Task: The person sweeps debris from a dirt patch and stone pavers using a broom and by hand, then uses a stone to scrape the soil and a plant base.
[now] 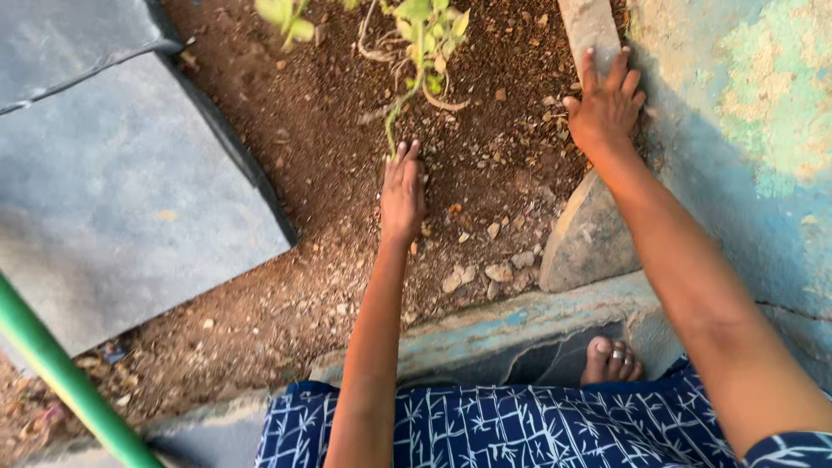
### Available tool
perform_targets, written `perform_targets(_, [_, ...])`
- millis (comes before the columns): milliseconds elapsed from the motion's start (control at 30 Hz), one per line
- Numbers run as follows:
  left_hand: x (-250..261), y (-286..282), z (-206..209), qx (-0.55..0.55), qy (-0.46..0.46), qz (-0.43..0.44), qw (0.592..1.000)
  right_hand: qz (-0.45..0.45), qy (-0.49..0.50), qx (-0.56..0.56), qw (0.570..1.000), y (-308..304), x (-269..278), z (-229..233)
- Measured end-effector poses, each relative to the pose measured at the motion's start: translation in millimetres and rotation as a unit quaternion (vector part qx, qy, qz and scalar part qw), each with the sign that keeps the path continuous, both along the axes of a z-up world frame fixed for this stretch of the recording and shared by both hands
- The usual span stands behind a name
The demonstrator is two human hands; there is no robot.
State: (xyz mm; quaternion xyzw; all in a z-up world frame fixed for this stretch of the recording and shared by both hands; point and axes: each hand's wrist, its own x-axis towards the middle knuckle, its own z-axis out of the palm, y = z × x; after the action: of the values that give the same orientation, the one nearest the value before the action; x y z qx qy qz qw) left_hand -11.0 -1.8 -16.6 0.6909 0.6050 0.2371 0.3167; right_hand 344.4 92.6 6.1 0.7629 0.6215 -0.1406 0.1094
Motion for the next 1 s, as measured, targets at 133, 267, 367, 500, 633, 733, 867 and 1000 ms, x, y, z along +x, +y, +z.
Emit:
perform_targets(133, [-10.7,-3.5,6.3,-0.094,-0.079,-0.005,0.992,0.178,0.030,0.046,0.982,-52.5,-46.7,31.0])
perform_targets(267, [-18.2,-40.8,19.3,-0.108,-0.083,-0.020,0.990,0.161,0.058,-0.283,0.944,-124.9,-116.2,69.7])
perform_targets(367, [-25.5,-74.9,23.0,-0.063,-0.062,-0.006,0.996,0.182,0.024,-0.354,0.917,-164.5,-132.1,81.1])
perform_targets(500, [-31.8,-91.5,29.8,-0.049,-0.002,0.006,0.999,0.248,0.119,-0.269,0.923,-204.0,-118.4,50.1])
perform_targets(633, [-34.6,-95.3,57.1,-0.193,-0.085,0.052,0.976,0.224,0.243,-0.257,0.908,-205.8,-93.0,23.9])
perform_targets(733, [-36.0,-108.7,70.0,-0.208,-0.099,0.058,0.971,0.154,0.340,-0.271,0.887,-187.1,-85.0,23.8])
perform_targets(867, [-37.3,-124.9,58.5,-0.112,-0.127,0.044,0.985,0.131,0.361,-0.158,0.910,-152.0,-80.5,38.9])
perform_targets(1000, [-41.1,-139.1,50.0,-0.151,-0.111,0.051,0.981,0.098,0.355,-0.127,0.921,-132.8,-84.3,46.9])
